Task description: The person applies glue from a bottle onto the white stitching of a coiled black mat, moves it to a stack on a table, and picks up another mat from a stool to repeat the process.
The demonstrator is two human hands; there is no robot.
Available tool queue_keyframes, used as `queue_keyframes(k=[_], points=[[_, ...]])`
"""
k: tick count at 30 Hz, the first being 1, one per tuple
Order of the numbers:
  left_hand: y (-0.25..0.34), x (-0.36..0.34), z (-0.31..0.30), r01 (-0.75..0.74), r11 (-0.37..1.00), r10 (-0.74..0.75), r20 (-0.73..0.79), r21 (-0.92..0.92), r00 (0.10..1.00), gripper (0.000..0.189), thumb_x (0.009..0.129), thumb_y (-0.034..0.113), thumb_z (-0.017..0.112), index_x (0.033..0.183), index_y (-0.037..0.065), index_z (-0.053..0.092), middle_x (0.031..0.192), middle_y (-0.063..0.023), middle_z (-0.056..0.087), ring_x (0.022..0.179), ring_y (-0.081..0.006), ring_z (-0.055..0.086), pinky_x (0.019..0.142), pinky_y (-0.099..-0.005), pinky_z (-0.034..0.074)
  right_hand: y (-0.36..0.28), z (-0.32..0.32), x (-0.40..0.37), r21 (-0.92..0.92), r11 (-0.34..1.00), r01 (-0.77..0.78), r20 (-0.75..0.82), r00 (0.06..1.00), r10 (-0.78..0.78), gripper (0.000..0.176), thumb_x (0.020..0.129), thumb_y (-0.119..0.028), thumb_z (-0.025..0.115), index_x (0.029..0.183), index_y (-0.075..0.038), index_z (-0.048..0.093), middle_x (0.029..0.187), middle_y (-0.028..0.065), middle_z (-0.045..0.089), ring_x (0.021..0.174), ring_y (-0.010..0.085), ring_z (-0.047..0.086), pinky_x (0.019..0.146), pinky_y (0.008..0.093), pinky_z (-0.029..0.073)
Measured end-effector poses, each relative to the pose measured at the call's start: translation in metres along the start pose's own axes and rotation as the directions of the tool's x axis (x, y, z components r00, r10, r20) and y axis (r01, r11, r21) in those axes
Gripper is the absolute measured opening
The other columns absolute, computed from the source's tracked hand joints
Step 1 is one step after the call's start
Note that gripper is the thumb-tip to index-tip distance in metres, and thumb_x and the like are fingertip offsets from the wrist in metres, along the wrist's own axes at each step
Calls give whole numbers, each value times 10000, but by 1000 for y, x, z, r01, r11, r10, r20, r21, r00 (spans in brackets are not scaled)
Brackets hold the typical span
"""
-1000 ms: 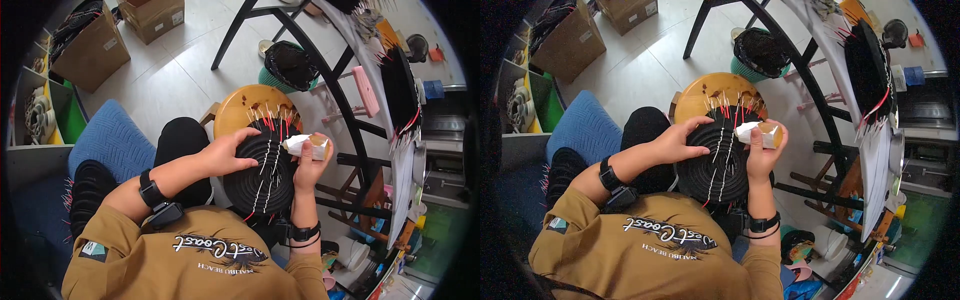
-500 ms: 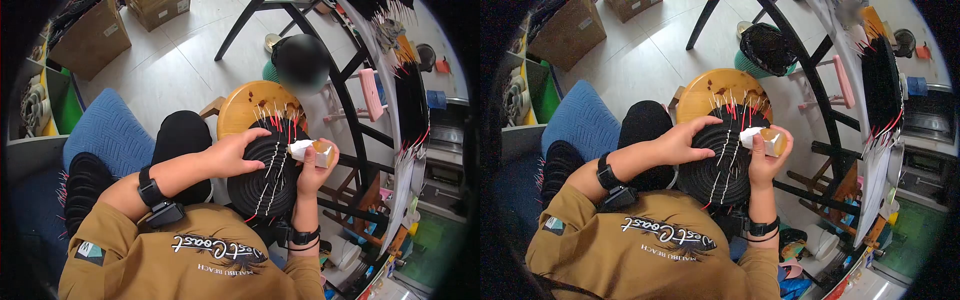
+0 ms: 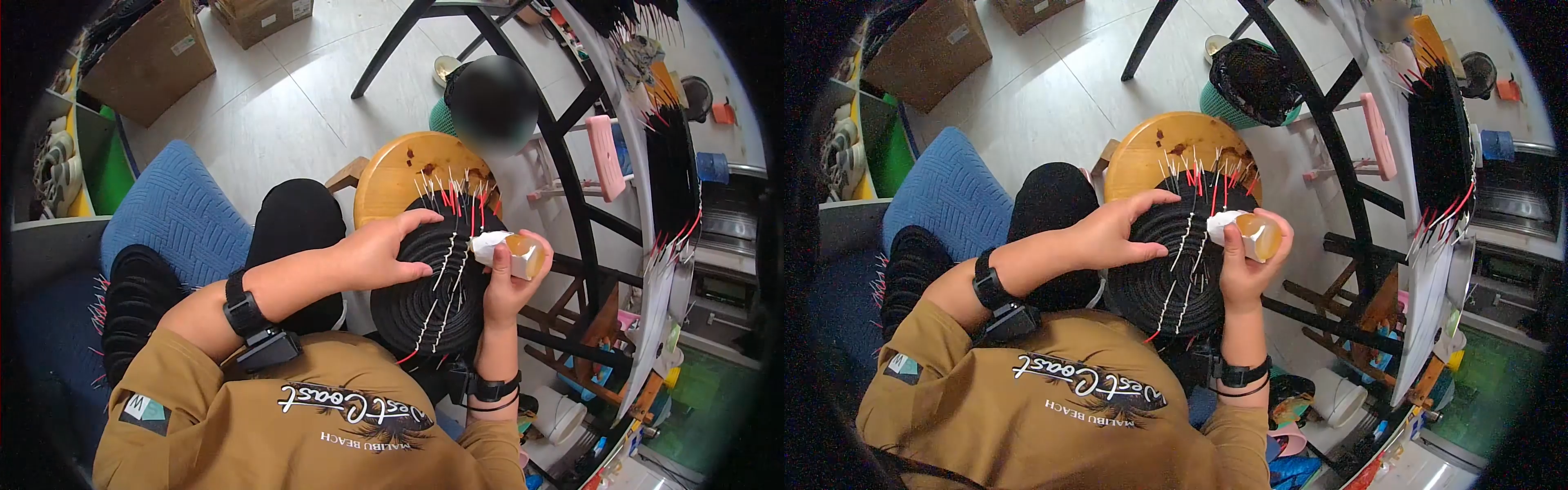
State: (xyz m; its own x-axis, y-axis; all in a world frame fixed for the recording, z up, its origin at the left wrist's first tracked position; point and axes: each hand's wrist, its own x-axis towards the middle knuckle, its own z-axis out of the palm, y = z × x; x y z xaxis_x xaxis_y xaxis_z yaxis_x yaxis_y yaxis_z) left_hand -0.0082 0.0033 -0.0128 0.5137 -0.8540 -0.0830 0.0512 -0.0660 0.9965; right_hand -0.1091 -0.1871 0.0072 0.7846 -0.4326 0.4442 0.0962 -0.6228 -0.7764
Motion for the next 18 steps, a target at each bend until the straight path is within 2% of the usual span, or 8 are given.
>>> queue_keyframes(k=[4,9,11,14,16,18], points=[[0,0,0,11,1000,-11,-4,16,1000,607,739,77,691,1260,33,382,1138,-138,555,1049,-178,546,919,-302,423,3,-1,-2,56,996,-65,-25,997,67,407,830,-168,643,1132,-53,396,923,60,503,700,111,535,506,190,444],[3,-1,-1,39,999,-39,0,-5,999,609,739,69,691,1261,35,380,1119,-133,568,1038,-173,550,915,-302,426,6,0,-3,68,995,-67,-48,996,70,397,838,-172,633,1134,-58,395,916,62,510,693,115,540,499,193,446],[0,0,1,2,1000,-2,-8,-2,1000,607,742,71,691,1262,42,379,1109,-128,574,1030,-175,555,909,-303,429,5,0,-3,78,995,-68,-66,995,73,393,841,-174,629,1135,-59,395,918,63,511,692,116,541,497,194,446],[3,-1,0,14,1000,-14,-3,5,1000,607,743,71,691,1263,50,379,1112,-126,574,1027,-177,556,907,-303,429,1,0,-3,161,981,-111,-54,991,121,387,846,-177,621,1136,-61,392,924,67,512,696,118,543,494,196,449],[4,-2,0,17,1000,-17,-6,19,1000,609,742,72,691,1264,52,379,1113,-126,574,1027,-177,556,907,-303,429,-1,0,-6,268,935,-234,-10,969,245,445,801,-153,682,1132,-29,411,1064,73,465,919,155,506,806,268,432],[4,-2,0,19,999,-19,-10,33,1000,610,742,73,692,1265,54,379,1113,-127,574,1026,-177,556,907,-303,429,0,2,-6,231,950,-212,-10,975,220,444,803,-153,681,1132,-28,411,1066,72,463,917,154,506,803,267,432]])
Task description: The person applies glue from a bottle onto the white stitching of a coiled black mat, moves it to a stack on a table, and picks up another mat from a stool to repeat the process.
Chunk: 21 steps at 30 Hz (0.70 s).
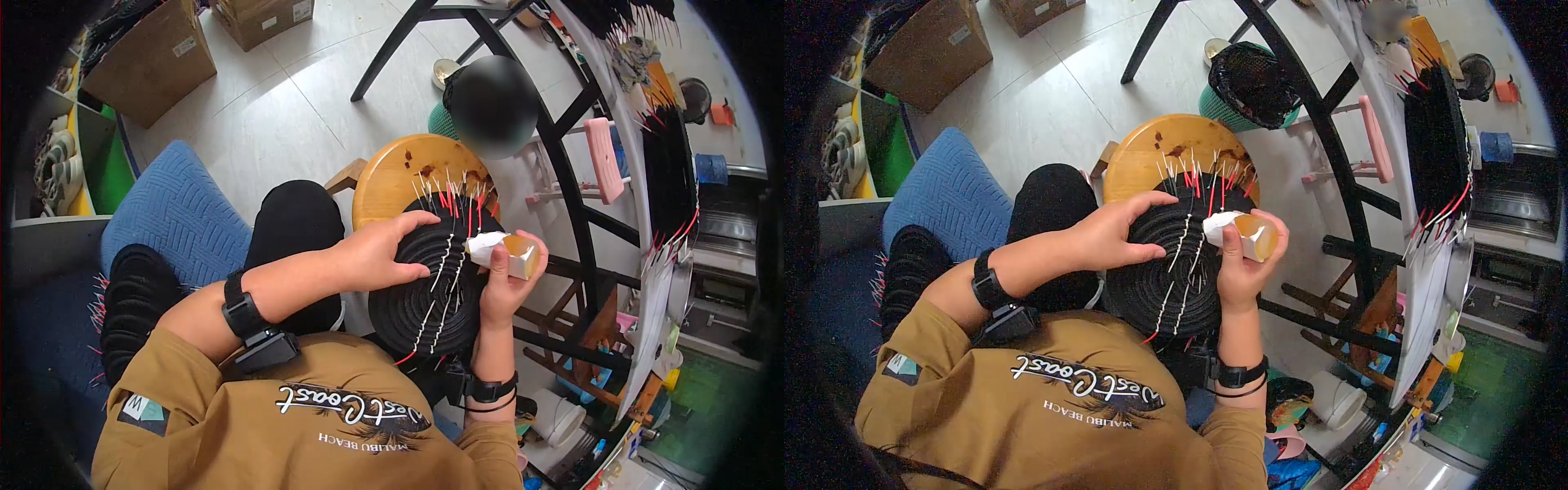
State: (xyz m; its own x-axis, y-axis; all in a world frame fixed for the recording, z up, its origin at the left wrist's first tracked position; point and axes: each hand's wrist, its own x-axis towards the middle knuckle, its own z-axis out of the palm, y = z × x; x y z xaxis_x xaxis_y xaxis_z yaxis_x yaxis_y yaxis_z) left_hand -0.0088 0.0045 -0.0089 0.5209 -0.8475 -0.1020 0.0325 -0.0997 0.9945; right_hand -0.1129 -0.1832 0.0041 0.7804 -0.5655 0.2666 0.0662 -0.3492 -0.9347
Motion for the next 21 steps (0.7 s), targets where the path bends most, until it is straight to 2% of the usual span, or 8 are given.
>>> queue_keyframes(k=[2,5,7,17,19,21], points=[[0,0,0,-3,1000,3,1,5,1000,611,742,75,693,1265,51,378,1111,-130,574,1026,-176,557,906,-303,429,1,0,0,-38,999,24,6,1000,-24,442,804,-153,679,1132,-28,410,1068,71,460,915,152,507,800,266,433],[-5,1,2,-20,1000,20,0,-17,1000,609,743,76,691,1265,47,378,1113,-130,573,1025,-177,558,906,-303,430,1,0,1,6,1000,-1,-5,1000,1,442,806,-151,677,1134,-26,409,1077,73,455,920,154,505,809,267,429],[-1,0,0,-5,1000,5,5,-5,1000,607,743,72,690,1264,45,378,1114,-128,573,1027,-177,557,909,-302,429,3,1,3,-117,984,136,-13,990,-139,376,851,-174,615,1132,-59,394,912,62,505,690,118,536,480,198,443],[-1,-1,0,-3,1000,3,0,4,1000,603,744,75,686,1263,45,380,1115,-127,576,1032,-172,558,909,-298,433,2,-1,4,-126,982,138,-12,990,-140,377,851,-167,614,1136,-60,391,907,70,511,676,117,532,472,195,435],[0,-1,0,-5,1000,5,0,3,1000,605,744,76,687,1264,47,380,1114,-128,577,1029,-173,560,908,-299,433,-4,1,3,-27,995,100,-19,995,-100,373,853,-164,612,1135,-61,390,910,70,512,678,118,533,473,196,434],[0,-1,1,-7,1000,7,1,1,1000,606,743,77,688,1264,48,380,1113,-128,577,1026,-175,561,907,-300,434,-1,1,3,-73,990,122,-9,992,-123,373,852,-162,613,1133,-60,390,911,72,513,679,119,535,475,197,435]])
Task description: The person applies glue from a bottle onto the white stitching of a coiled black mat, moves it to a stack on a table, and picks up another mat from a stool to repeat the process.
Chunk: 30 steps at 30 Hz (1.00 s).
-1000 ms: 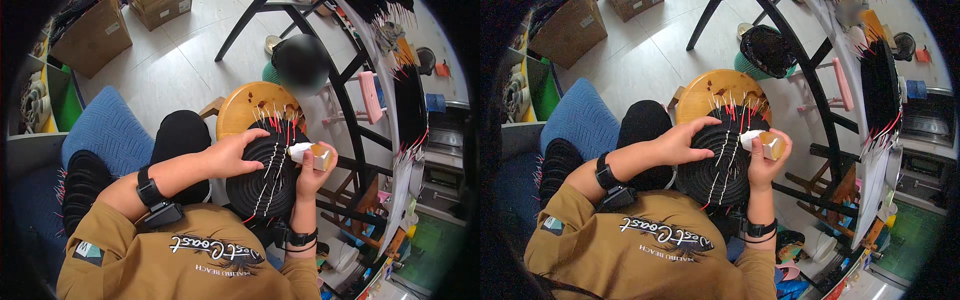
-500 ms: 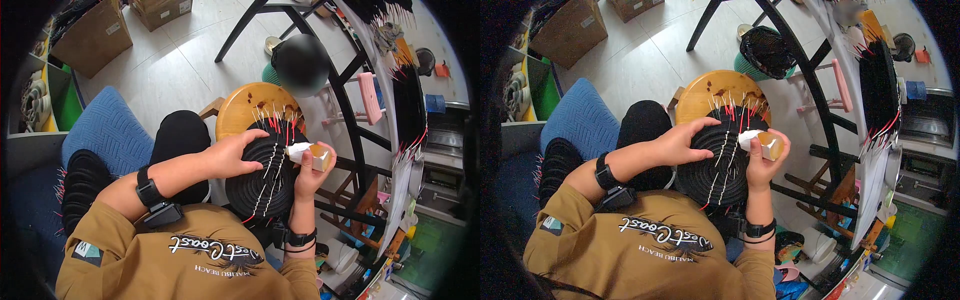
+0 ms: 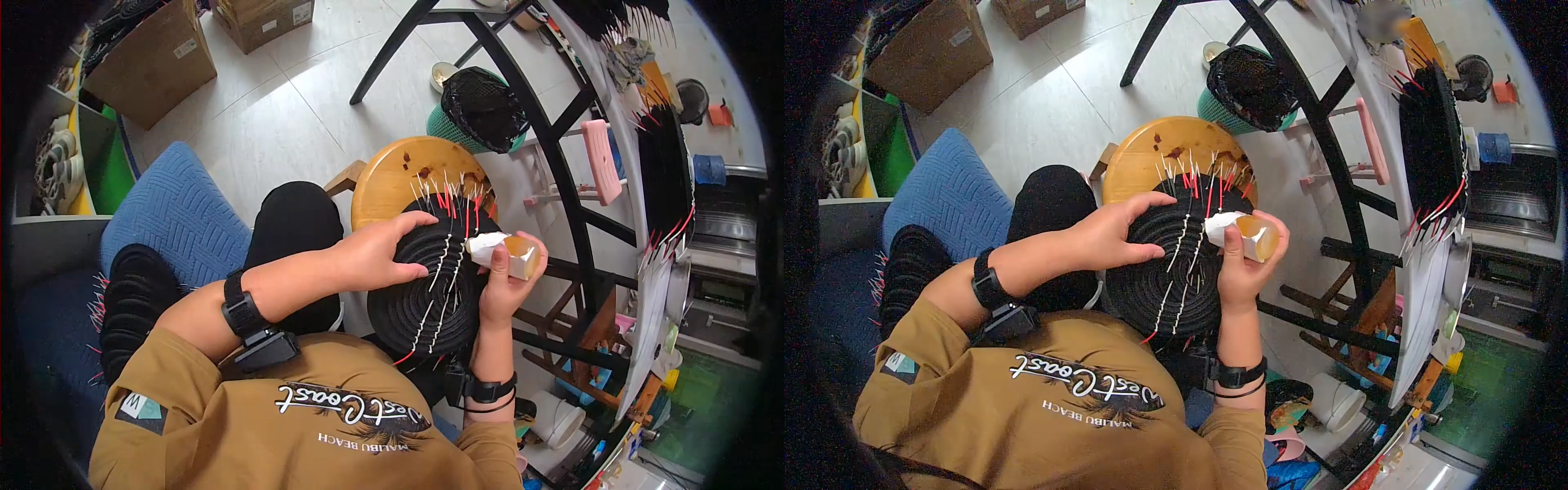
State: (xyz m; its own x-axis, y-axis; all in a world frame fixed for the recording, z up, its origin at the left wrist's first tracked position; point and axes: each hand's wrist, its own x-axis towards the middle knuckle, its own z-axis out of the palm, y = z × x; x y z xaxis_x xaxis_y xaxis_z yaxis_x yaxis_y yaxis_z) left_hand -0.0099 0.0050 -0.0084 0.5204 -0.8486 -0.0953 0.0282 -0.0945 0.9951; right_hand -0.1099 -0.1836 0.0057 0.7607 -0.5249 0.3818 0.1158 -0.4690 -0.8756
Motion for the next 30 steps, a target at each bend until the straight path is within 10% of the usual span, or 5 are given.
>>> queue_keyframes(k=[17,20,30], points=[[-3,0,1,-2,1000,3,-8,19,1000,611,736,82,696,1258,45,380,1097,-136,583,1013,-183,569,897,-307,439,-13,-4,-5,54,996,-65,-25,998,66,381,851,-192,614,1131,-63,390,916,60,506,685,114,536,481,197,439],[-3,0,2,-25,999,26,-20,47,999,607,737,86,696,1256,45,386,1098,-138,582,1014,-185,568,896,-307,438,-12,-10,-9,169,970,-177,38,984,173,446,805,-170,676,1131,-46,399,1045,76,480,867,141,532,626,216,478],[-1,-1,1,-24,999,25,-24,46,999,610,735,89,698,1257,38,389,1094,-140,583,1015,-185,566,897,-304,433,-1,-5,-13,-63,997,49,29,998,-47,395,847,-193,620,1132,-60,383,927,61,502,704,117,540,504,200,448]])
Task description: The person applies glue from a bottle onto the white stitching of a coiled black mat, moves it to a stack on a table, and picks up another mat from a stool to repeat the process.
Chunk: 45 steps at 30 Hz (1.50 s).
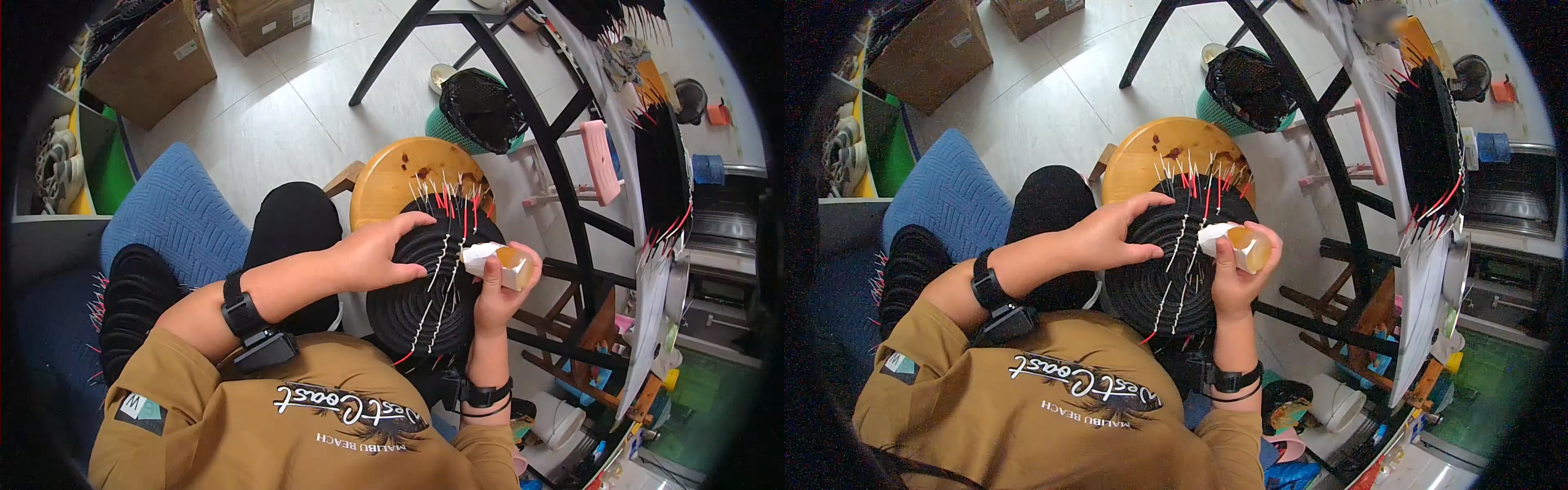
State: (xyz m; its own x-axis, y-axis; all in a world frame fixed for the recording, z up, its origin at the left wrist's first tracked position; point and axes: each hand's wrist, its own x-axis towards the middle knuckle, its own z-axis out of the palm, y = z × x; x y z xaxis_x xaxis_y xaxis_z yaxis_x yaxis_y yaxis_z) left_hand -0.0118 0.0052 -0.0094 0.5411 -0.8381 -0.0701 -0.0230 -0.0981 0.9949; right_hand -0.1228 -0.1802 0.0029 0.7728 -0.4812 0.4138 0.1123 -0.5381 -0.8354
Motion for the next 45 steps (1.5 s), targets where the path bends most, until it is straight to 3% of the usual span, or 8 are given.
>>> queue_keyframes(k=[2,4,21,23,27,29,37,45], points=[[0,0,0,-1,1000,1,5,-3,1000,611,736,90,698,1258,31,385,1086,-137,583,1011,-180,564,895,-303,433,0,-1,-1,-7,1000,11,-7,1000,-11,393,847,-189,620,1133,-59,383,935,62,499,705,118,540,503,200,449],[0,0,0,-4,1000,4,7,-8,1000,613,736,88,698,1258,29,383,1083,-136,582,1011,-178,562,896,-303,432,0,-4,-4,103,987,-127,-21,991,130,458,794,-177,691,1121,-17,413,1073,91,460,939,178,520,824,279,428],[-1,0,1,20,999,-20,17,-33,1000,610,735,73,697,1255,26,383,1107,-127,568,1014,-172,557,906,-296,429,-4,-3,-4,134,979,-152,1,988,153,445,795,-174,690,1112,-19,419,1051,75,460,915,164,522,817,272,430],[-4,0,3,-46,998,45,-31,-40,999,594,723,123,706,1229,44,405,1045,-156,601,961,-253,592,826,-324,461,-2,-5,-4,142,979,-149,-8,988,152,445,794,-169,691,1113,-20,419,1051,73,461,916,163,521,817,271,430],[-5,0,3,-21,998,20,-24,-55,1000,589,727,119,703,1229,42,404,1048,-156,600,968,-252,590,832,-324,459,4,-7,-7,131,978,-161,-17,986,164,443,796,-162,688,1119,-26,417,1057,73,459,918,162,521,818,272,431],[-1,0,1,4,999,-3,8,-41,1000,610,731,70,700,1251,29,385,1097,-130,574,1013,-171,561,899,-299,436,4,-8,-7,119,980,-161,-13,986,164,444,798,-159,685,1123,-28,413,1061,74,457,918,163,523,820,273,431],[0,0,1,17,999,-16,14,-42,1000,611,727,70,699,1249,20,385,1107,-140,572,1020,-179,561,902,-301,433,-3,-10,-10,135,987,-85,-8,996,87,472,803,-174,678,1133,-20,377,1058,93,450,910,199,553,789,302,462],[-2,1,2,3,1000,-3,10,-15,1000,610,728,62,693,1251,13,382,1112,-145,569,1033,-184,556,912,-302,429,-4,-7,-14,120,985,-123,26,992,121,455,800,-167,681,1118,-23,388,1051,92,456,914,195,548,817,305,447]])
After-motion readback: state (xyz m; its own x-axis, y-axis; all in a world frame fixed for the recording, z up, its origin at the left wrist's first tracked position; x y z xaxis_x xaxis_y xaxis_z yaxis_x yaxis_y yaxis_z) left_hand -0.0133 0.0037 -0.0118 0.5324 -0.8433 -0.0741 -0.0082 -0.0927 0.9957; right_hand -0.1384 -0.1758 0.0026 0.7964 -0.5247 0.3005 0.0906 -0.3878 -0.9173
